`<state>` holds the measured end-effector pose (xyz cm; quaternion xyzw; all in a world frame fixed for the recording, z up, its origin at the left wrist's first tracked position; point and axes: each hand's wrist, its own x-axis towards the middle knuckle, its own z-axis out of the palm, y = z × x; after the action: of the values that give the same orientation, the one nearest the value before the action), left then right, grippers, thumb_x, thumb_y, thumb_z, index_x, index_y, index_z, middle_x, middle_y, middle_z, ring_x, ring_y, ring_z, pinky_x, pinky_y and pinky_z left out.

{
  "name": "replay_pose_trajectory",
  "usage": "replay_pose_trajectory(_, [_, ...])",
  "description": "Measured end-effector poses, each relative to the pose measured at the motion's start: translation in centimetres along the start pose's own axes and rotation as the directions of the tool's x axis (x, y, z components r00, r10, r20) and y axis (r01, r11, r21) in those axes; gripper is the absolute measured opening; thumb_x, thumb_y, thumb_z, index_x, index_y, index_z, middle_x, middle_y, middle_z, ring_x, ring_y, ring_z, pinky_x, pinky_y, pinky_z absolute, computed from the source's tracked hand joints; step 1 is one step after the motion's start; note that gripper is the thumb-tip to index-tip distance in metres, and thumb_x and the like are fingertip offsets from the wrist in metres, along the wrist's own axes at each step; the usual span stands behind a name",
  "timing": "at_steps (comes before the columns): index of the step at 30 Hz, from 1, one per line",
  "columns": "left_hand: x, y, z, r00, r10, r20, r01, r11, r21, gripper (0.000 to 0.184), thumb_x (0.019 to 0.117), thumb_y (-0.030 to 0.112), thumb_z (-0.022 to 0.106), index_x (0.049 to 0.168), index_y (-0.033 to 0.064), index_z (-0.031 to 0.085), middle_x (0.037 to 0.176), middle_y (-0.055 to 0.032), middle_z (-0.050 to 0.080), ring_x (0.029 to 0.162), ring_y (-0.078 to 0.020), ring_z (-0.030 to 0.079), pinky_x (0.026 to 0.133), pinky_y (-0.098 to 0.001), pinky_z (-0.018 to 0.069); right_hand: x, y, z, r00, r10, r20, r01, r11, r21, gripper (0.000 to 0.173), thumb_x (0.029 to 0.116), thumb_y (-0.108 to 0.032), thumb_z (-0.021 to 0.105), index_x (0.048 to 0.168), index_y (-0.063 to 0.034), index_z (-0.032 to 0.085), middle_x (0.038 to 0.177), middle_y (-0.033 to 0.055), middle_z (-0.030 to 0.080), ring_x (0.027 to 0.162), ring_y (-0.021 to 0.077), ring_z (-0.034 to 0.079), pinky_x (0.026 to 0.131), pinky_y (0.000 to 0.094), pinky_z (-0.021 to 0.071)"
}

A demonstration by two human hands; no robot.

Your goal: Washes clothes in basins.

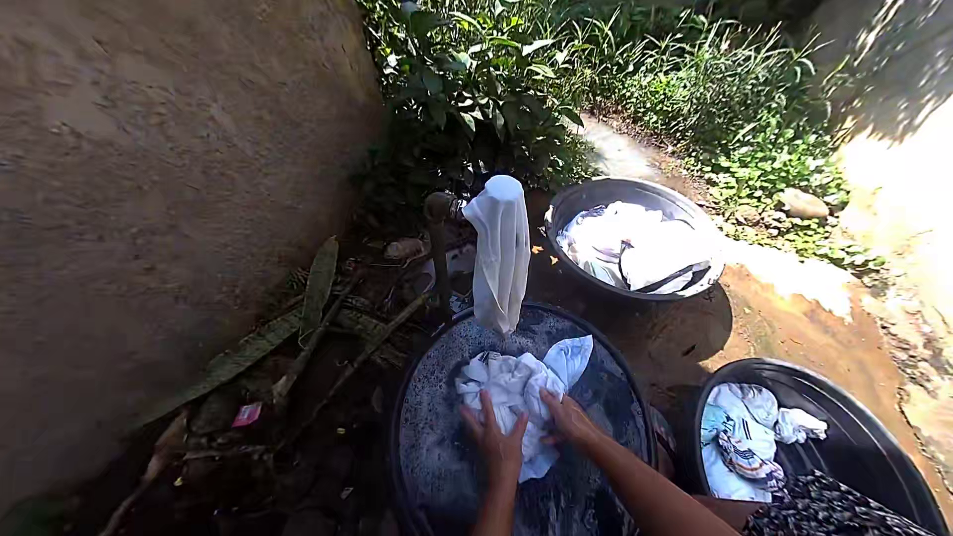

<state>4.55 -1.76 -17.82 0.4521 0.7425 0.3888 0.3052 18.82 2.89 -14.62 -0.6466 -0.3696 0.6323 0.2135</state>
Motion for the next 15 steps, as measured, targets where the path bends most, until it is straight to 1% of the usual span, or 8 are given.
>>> replay_pose_trajectory(1, [0.4, -0.7, 0.4, 0.999, -0.029, 0.042, 0.026, 0.998, 0.061, 0.1, 0.0814, 0.038, 0.085, 0.161, 0.0077, 0.032, 0.165, -0.0373, 0.002, 0.15, -0.0586, 0.014, 0.117, -0.0677, 0.0275, 0.8, 0.5, 0.2, 0.999, 0.033, -0.041, -0.035, 0.998, -0.059, 0.06, 0.1097, -0.05, 0.038, 0.144, -0.0027, 0.049, 0.128, 0.0257, 0.062, 0.106, 0.0375, 0.068, 0.084, 0.0553, 0.0583])
replay_pose_trajectory(3, [1.6, -1.4, 1.0, 0.981, -0.099, 0.168, 0.071, 0.984, 0.166, 0.099, 0.085, 0.03, 0.083, 0.162, 0.0056, 0.025, 0.165, -0.0356, 0.009, 0.15, -0.0524, 0.023, 0.118, -0.062, 0.0327, 2.1, 1.1, 0.9, 0.991, 0.1, -0.093, -0.116, 0.974, -0.193, 0.061, 0.1113, -0.046, 0.036, 0.143, 0.0037, 0.051, 0.134, 0.0293, 0.059, 0.12, 0.04, 0.061, 0.101, 0.0568, 0.0496])
replay_pose_trajectory(4, [2.3, -1.3, 1.2, 0.963, -0.154, 0.22, 0.091, 0.958, 0.273, 0.09, 0.0902, 0.026, 0.078, 0.16, 0.0022, 0.027, 0.164, -0.034, 0.017, 0.151, -0.0478, 0.026, 0.12, -0.0584, 0.0302, 2.7, 1.5, 1.4, 0.99, 0.114, -0.081, -0.133, 0.949, -0.285, 0.058, 0.1126, -0.04, 0.034, 0.143, 0.0067, 0.05, 0.14, 0.0304, 0.055, 0.13, 0.0402, 0.056, 0.109, 0.0552, 0.0435])
replay_pose_trajectory(6, [3.6, -0.9, 2.3, 0.899, -0.358, 0.251, 0.182, 0.828, 0.529, 0.06, 0.1054, 0.023, 0.054, 0.156, -0.0024, 0.035, 0.162, -0.0284, 0.031, 0.152, -0.0422, 0.028, 0.122, -0.0573, 0.023, 4.8, 3.5, 2.2, 0.987, 0.155, 0.04, -0.115, 0.861, -0.495, 0.049, 0.1127, -0.022, 0.036, 0.149, 0.0119, 0.04, 0.155, 0.0323, 0.041, 0.147, 0.0417, 0.037, 0.123, 0.0512, 0.0271])
replay_pose_trajectory(8, [3.8, -1.5, 2.8, 0.851, -0.472, 0.231, 0.287, 0.785, 0.549, 0.049, 0.1094, 0.019, 0.045, 0.149, -0.0093, 0.042, 0.156, -0.0297, 0.04, 0.149, -0.0422, 0.033, 0.123, -0.0524, 0.0249, 6.7, 7.3, 2.9, 0.974, 0.195, 0.114, -0.095, 0.81, -0.579, 0.05, 0.1109, -0.018, 0.042, 0.15, 0.0133, 0.038, 0.157, 0.0319, 0.037, 0.15, 0.0399, 0.033, 0.125, 0.0465, 0.0232])
replay_pose_trajectory(11, [3.7, -0.4, 0.5, 0.78, -0.535, 0.323, 0.36, 0.807, 0.468, 0.049, 0.1121, 0.016, 0.036, 0.153, -0.011, 0.032, 0.159, -0.0296, 0.035, 0.151, -0.0367, 0.032, 0.124, -0.0456, 0.0262, 3.9, 9.0, 3.2, 0.962, 0.265, 0.065, -0.148, 0.706, -0.693, 0.054, 0.1077, -0.02, 0.051, 0.15, 0.0126, 0.039, 0.157, 0.0303, 0.039, 0.149, 0.0385, 0.035, 0.125, 0.0464, 0.0239])
replay_pose_trajectory(13, [4.5, 0.7, -1.5, 0.749, -0.479, 0.457, 0.187, 0.816, 0.547, 0.052, 0.1074, 0.016, 0.051, 0.15, -0.0119, 0.038, 0.155, -0.0302, 0.04, 0.148, -0.0385, 0.037, 0.122, -0.0488, 0.0293, 1.1, 6.2, 2.6, 0.913, 0.372, 0.169, -0.071, 0.552, -0.831, 0.055, 0.1081, -0.021, 0.05, 0.15, 0.0128, 0.039, 0.158, 0.0317, 0.037, 0.15, 0.0431, 0.031, 0.124, 0.0532, 0.0219])
replay_pose_trajectory(15, [6.4, 1.5, -2.2, 0.81, -0.295, 0.507, 0.044, 0.892, 0.449, 0.056, 0.1032, 0.025, 0.059, 0.147, -0.0065, 0.047, 0.152, -0.0289, 0.045, 0.144, -0.0404, 0.042, 0.119, -0.0535, 0.032, 0.4, 4.1, 2.3, 0.916, 0.276, 0.291, 0.12, 0.504, -0.855, 0.049, 0.1087, -0.018, 0.047, 0.147, 0.0113, 0.044, 0.154, 0.0333, 0.04, 0.148, 0.047, 0.034, 0.122, 0.0581, 0.0243])
